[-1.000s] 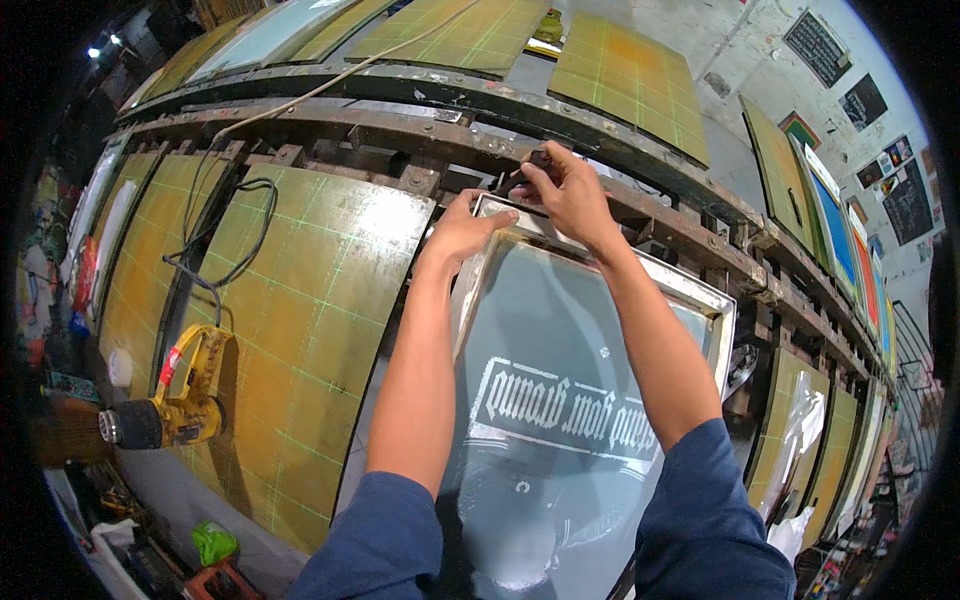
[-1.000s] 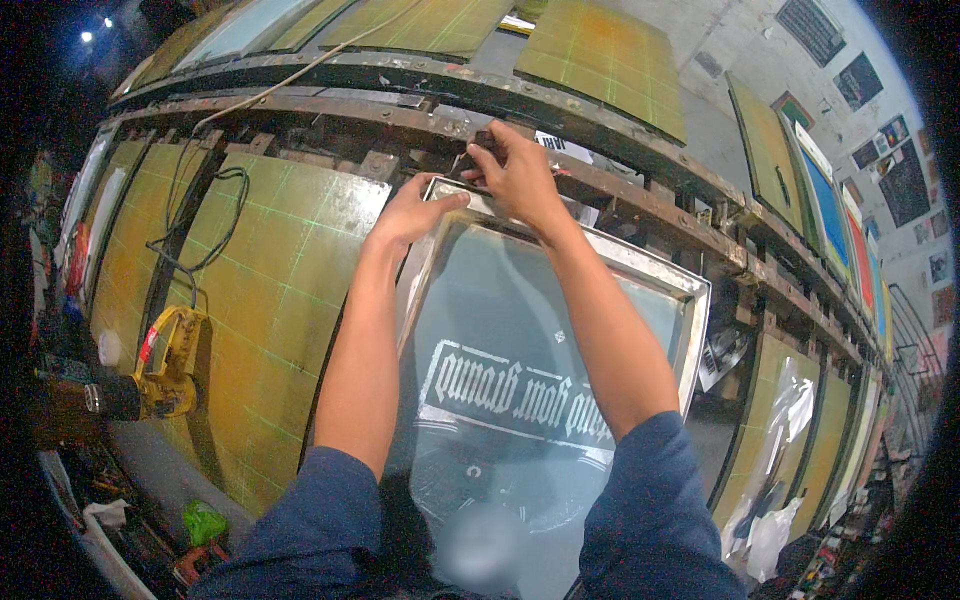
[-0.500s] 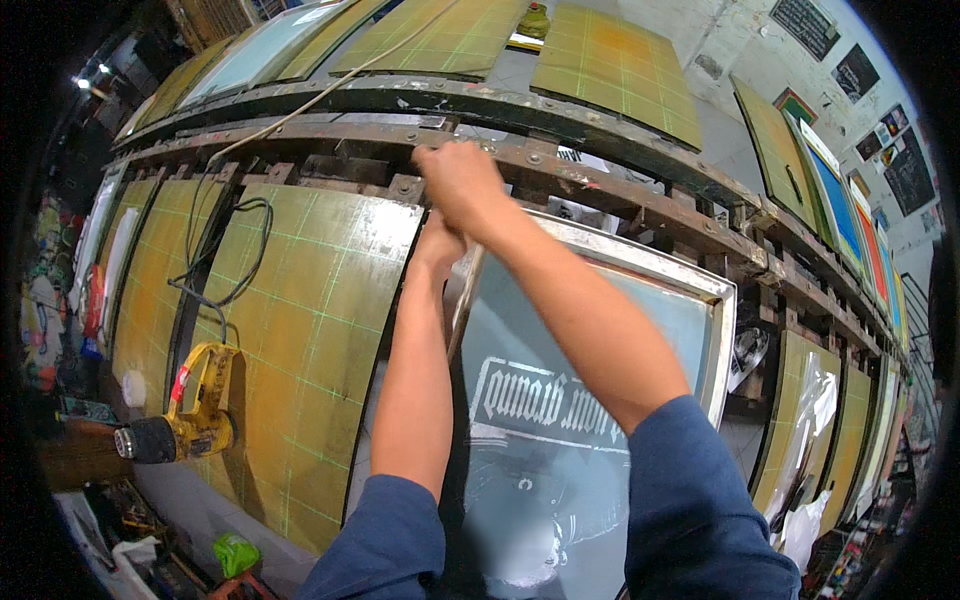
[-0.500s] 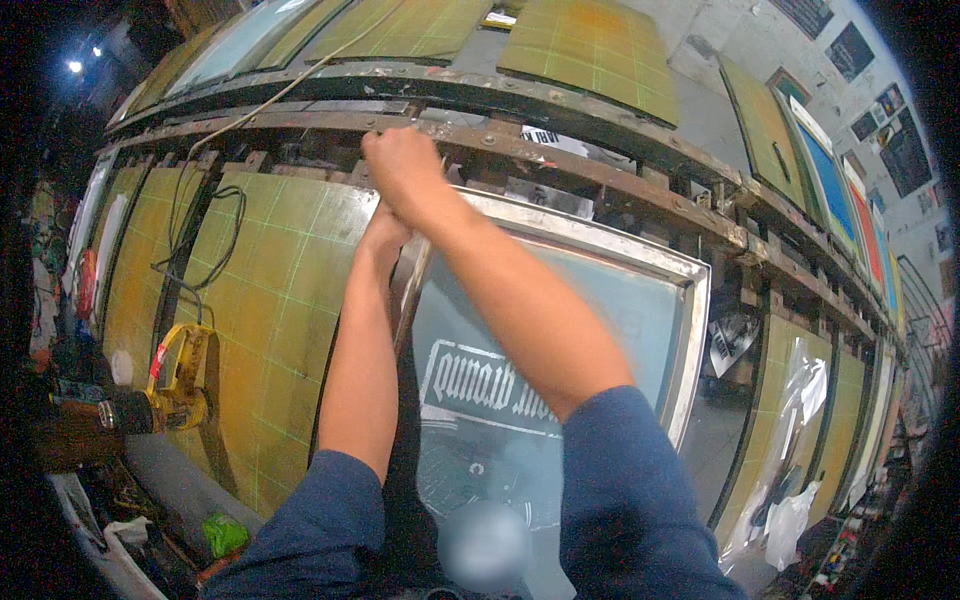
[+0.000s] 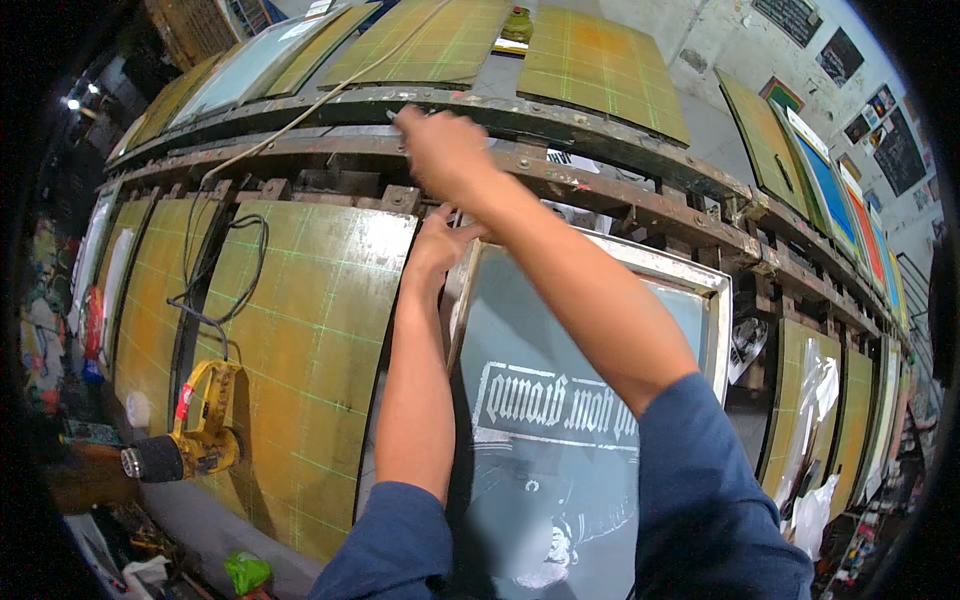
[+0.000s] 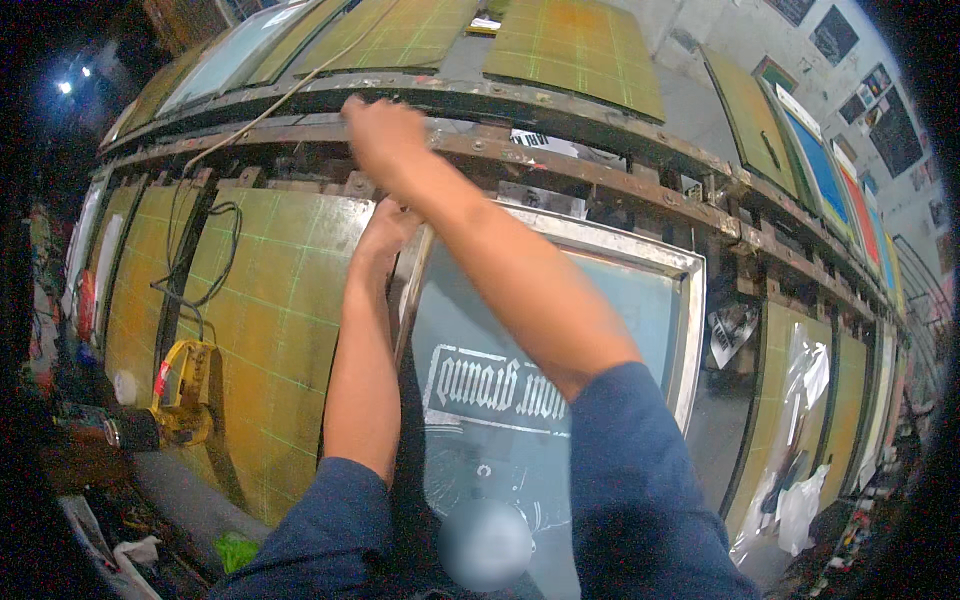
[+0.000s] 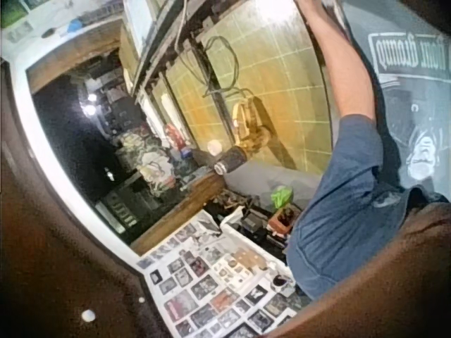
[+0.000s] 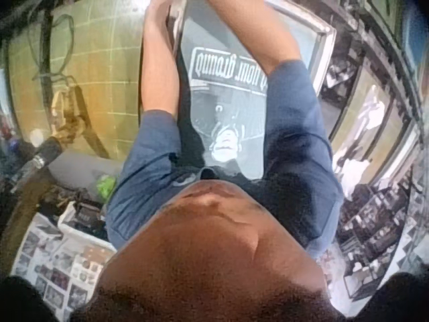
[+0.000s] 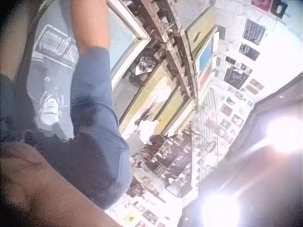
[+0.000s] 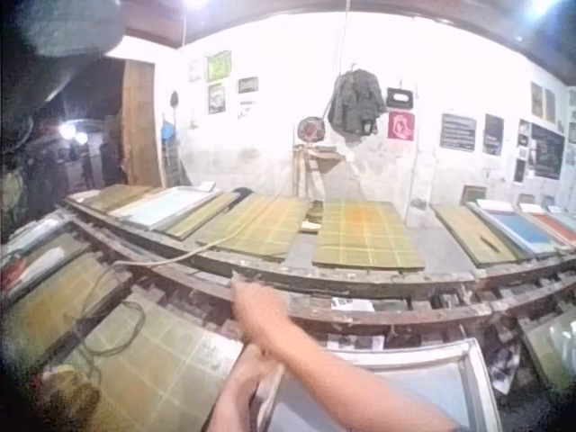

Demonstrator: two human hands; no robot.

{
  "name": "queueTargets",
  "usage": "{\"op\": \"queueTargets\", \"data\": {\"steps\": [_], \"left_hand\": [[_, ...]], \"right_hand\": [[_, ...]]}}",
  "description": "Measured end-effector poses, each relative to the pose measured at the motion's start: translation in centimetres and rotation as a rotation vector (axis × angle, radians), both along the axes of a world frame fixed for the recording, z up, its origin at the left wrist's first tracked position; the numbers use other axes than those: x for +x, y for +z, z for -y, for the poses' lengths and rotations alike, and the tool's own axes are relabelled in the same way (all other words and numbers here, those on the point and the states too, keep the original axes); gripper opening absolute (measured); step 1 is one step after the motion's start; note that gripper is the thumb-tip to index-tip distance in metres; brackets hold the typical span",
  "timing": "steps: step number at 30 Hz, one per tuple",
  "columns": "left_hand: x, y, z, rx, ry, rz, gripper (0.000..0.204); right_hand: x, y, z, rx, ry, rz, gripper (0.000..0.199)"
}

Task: The person positions a screen printing frame on a workbench and secures it using metal clamps. They retrieve clamps from a bucket, place them on the frame edges, and tighten them with a wrench to hold the frame in place.

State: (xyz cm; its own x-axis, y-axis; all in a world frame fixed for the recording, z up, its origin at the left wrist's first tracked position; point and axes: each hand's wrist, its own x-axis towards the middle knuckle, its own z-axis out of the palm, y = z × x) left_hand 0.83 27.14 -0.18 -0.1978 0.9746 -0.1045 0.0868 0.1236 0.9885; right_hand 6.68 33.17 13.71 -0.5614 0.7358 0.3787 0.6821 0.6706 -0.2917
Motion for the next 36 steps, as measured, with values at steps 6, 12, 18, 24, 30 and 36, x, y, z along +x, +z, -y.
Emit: {"op": "queueTargets", "data": {"steps": [6,12,18,24,30,36], "left_hand": [[1.5,3.9,0.6,-0.173,-0.026,-0.009,0.058],[0.6,3.1,0.8,-0.17,-0.016,0.036,0.057],[1.1,4.2,1.3,-0.174,-0.01,-0.021,0.059],[0.8,3.4,0.7,-0.167,-0.032,-0.014,0.063],[1.1,2.9,0.9,-0.106,0.029,-0.086,0.059],[0.5,1.9,0.4,-0.149,-0.018,-0.128,0.072]], "right_hand": [[11.2,-6.7,-0.6,-0.576,0.019,-0.957,0.018],[12.5,-9.8,1.1,-0.669,0.027,-1.049,0.019],[13.0,-9.7,0.8,-0.605,-0.022,-0.902,0.015],[13.6,-9.5,0.8,-0.436,0.022,-0.679,0.016],[13.0,-7.3,1.7,-0.346,0.002,-0.523,0.02],[8.0,-4.1,-0.4,0.006,0.136,-0.191,0.015]]}}
